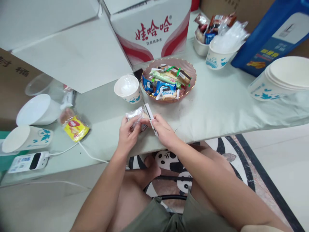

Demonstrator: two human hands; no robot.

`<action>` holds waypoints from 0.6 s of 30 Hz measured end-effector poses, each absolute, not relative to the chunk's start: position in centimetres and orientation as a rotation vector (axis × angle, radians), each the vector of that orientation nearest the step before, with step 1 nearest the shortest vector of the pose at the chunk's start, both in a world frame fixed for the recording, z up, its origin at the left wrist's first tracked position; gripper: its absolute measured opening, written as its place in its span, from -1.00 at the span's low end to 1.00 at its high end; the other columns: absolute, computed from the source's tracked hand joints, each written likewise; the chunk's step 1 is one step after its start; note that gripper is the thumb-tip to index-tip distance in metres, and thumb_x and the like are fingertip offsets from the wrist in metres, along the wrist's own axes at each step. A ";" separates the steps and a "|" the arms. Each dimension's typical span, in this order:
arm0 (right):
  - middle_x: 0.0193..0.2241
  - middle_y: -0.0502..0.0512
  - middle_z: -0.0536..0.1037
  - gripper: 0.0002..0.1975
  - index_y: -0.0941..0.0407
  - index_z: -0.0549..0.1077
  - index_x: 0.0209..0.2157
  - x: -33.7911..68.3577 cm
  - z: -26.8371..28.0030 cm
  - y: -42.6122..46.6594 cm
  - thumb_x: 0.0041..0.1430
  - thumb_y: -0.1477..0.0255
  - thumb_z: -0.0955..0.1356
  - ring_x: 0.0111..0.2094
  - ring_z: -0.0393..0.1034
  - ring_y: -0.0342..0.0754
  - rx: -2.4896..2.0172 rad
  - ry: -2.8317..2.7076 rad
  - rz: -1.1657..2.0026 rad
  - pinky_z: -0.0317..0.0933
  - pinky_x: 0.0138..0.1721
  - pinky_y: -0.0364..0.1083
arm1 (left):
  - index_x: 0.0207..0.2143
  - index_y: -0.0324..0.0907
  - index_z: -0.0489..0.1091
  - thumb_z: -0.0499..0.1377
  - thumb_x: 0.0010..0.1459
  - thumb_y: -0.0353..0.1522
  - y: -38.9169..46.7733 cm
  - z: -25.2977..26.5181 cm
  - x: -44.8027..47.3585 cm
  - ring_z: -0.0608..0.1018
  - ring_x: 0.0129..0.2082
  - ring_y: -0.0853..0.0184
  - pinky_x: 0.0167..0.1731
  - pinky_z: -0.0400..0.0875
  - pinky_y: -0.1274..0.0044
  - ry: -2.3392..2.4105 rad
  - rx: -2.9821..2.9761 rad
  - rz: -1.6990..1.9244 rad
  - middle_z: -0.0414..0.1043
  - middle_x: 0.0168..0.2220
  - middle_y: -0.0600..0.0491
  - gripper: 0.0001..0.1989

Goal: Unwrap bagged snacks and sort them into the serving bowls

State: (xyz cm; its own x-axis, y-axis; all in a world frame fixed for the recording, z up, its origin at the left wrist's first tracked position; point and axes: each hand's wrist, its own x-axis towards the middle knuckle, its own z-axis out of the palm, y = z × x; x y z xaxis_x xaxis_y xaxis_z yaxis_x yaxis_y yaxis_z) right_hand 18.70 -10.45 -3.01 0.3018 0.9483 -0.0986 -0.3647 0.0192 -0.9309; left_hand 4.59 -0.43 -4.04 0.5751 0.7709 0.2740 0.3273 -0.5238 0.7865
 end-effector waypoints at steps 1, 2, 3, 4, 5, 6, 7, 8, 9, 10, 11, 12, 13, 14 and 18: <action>-0.23 0.07 0.65 -0.62 -0.02 0.36 -0.27 18.7 -2.9 -10.5 0.26 -0.04 0.28 -0.03 0.53 0.04 -1.129 -0.726 1.119 0.36 0.09 0.09 | 0.00 -0.11 0.55 0.15 0.31 -0.17 -0.5 -4.1 4.8 0.54 0.02 0.19 0.07 0.48 0.33 0.893 2.095 0.839 0.40 -0.01 -0.10 -0.67; -0.23 0.07 0.64 -0.64 -0.01 0.38 -0.27 18.8 -2.7 -10.6 0.28 -0.02 0.26 -0.05 0.52 0.03 -1.176 -0.770 1.070 0.35 0.07 0.07 | 0.03 -0.11 0.53 0.15 0.30 -0.17 -0.5 -4.1 4.9 0.55 0.00 0.21 0.05 0.50 0.35 0.917 2.074 0.863 0.41 -0.02 -0.09 -0.65; -0.24 0.07 0.63 -0.65 0.01 0.39 -0.28 18.8 -2.6 -10.8 0.29 0.02 0.26 -0.09 0.51 0.02 -1.238 -0.817 1.005 0.35 0.03 0.04 | 0.10 -0.09 0.48 0.18 0.28 -0.18 -0.6 -4.2 5.0 0.56 -0.03 0.22 0.02 0.51 0.37 0.941 2.035 0.883 0.42 -0.01 -0.09 -0.61; -0.26 0.07 0.61 -0.68 0.02 0.41 -0.28 18.9 -2.4 -10.9 0.29 0.06 0.27 -0.14 0.50 0.00 -1.308 -0.865 0.933 0.35 -0.03 0.01 | 0.20 -0.07 0.39 0.21 0.25 -0.20 -0.6 -4.2 5.0 0.57 -0.06 0.25 -0.02 0.52 0.40 0.964 1.976 0.902 0.42 0.01 -0.08 -0.52; -0.29 0.06 0.60 -0.71 0.04 0.43 -0.27 18.9 -2.3 -11.1 0.29 0.12 0.28 -0.22 0.47 -0.02 -1.374 -0.909 0.862 0.33 -0.11 -0.03 | 0.28 -0.05 0.27 0.25 0.20 -0.24 -0.7 -4.3 5.0 0.58 -0.09 0.27 -0.05 0.53 0.42 0.987 1.900 0.923 0.42 0.02 -0.07 -0.40; -0.34 0.04 0.58 -0.75 0.05 0.44 -0.27 18.9 -2.2 -11.3 0.29 0.17 0.29 -0.29 0.44 -0.05 -1.429 -0.944 0.804 0.31 -0.18 -0.06 | 0.32 -0.05 0.19 0.29 0.15 -0.28 -0.7 -4.3 5.0 0.59 -0.11 0.29 -0.08 0.54 0.45 1.008 1.813 0.944 0.43 0.03 -0.06 -0.30; -0.39 0.02 0.55 -0.77 0.07 0.45 -0.27 18.9 -2.0 -11.5 0.28 0.21 0.30 -0.36 0.40 -0.08 -1.468 -0.970 0.767 0.27 -0.25 -0.08 | 0.32 -0.08 0.18 0.32 0.10 -0.30 -0.7 -4.4 5.0 0.60 -0.13 0.31 -0.10 0.54 0.47 1.028 1.724 0.959 0.45 0.02 -0.06 -0.26; -0.44 0.00 0.52 -0.79 0.08 0.46 -0.28 18.8 -1.9 -11.7 0.27 0.24 0.30 -0.42 0.36 -0.10 -1.494 -0.983 0.754 0.24 -0.30 -0.09 | 0.26 -0.12 0.23 0.34 0.08 -0.30 -0.7 -4.4 5.0 0.60 -0.15 0.31 -0.12 0.54 0.49 1.045 1.645 0.965 0.47 -0.01 -0.05 -0.30; -0.49 -0.02 0.49 -0.79 0.08 0.47 -0.29 18.7 -1.8 -11.8 0.27 0.25 0.30 -0.46 0.32 -0.11 -1.508 -0.988 0.760 0.21 -0.33 -0.10 | 0.17 -0.16 0.32 0.35 0.06 -0.29 -0.7 -4.4 5.0 0.61 -0.17 0.31 -0.14 0.54 0.51 1.055 1.583 0.964 0.49 -0.05 -0.05 -0.38; -0.52 -0.04 0.46 -0.78 0.09 0.49 -0.30 18.7 -1.7 -11.8 0.26 0.25 0.29 -0.49 0.30 -0.13 -1.519 -0.986 0.778 0.19 -0.36 -0.11 | 0.08 -0.19 0.40 0.37 0.06 -0.26 -0.6 -4.4 5.0 0.61 -0.18 0.31 -0.15 0.54 0.51 1.055 1.542 0.958 0.51 -0.09 -0.05 -0.47; -0.55 -0.05 0.44 -0.76 0.10 0.50 -0.31 18.6 -1.7 -11.8 0.25 0.25 0.29 -0.51 0.28 -0.13 -1.532 -0.982 0.795 0.17 -0.38 -0.11 | 0.00 -0.20 0.45 0.38 0.06 -0.23 -0.6 -4.4 5.0 0.61 -0.19 0.31 -0.16 0.54 0.52 1.044 1.517 0.951 0.52 -0.11 -0.04 -0.53; -0.57 -0.05 0.43 -0.75 0.11 0.51 -0.32 18.6 -1.6 -11.7 0.23 0.24 0.29 -0.52 0.26 -0.14 -1.550 -0.982 0.811 0.15 -0.39 -0.12 | -0.04 -0.20 0.48 0.40 0.04 -0.20 -0.6 -4.3 5.1 0.62 -0.19 0.31 -0.16 0.54 0.52 1.027 1.502 0.955 0.52 -0.11 -0.04 -0.54; -0.58 -0.05 0.42 -0.73 0.11 0.52 -0.35 18.6 -1.5 -11.6 0.22 0.24 0.29 -0.52 0.25 -0.14 -1.571 -0.987 0.826 0.13 -0.40 -0.12 | -0.06 -0.19 0.50 0.42 0.02 -0.18 -0.5 -4.2 5.1 0.62 -0.19 0.31 -0.16 0.54 0.52 1.006 1.490 0.975 0.52 -0.11 -0.03 -0.54; -0.58 -0.05 0.43 -0.72 0.11 0.52 -0.37 18.7 -1.5 -11.5 0.20 0.23 0.28 -0.51 0.26 -0.14 -1.596 -0.996 0.842 0.12 -0.40 -0.12 | -0.08 -0.18 0.52 0.44 -0.01 -0.18 -0.5 -4.1 5.1 0.63 -0.18 0.31 -0.16 0.54 0.53 0.986 1.474 1.007 0.52 -0.11 -0.02 -0.53; -0.57 -0.02 0.45 -0.65 0.12 0.54 -0.44 19.6 -1.1 -11.7 0.18 0.18 0.27 -0.49 0.27 -0.12 -1.708 -1.053 0.935 0.08 -0.42 -0.11 | -0.17 -0.16 0.54 0.49 -0.10 -0.13 0.3 -3.3 4.8 0.63 -0.25 0.31 -0.24 0.54 0.52 0.941 1.260 1.167 0.56 -0.21 0.02 -0.53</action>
State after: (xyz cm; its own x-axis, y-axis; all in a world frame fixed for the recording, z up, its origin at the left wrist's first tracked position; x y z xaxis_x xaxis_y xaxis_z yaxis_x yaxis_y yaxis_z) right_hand 19.61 -11.71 -1.11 0.3525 0.9252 -0.1406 0.2489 -0.2376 -0.9389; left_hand 4.82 0.27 -3.33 0.1926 0.9777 0.0834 -0.1255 -0.0597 0.9903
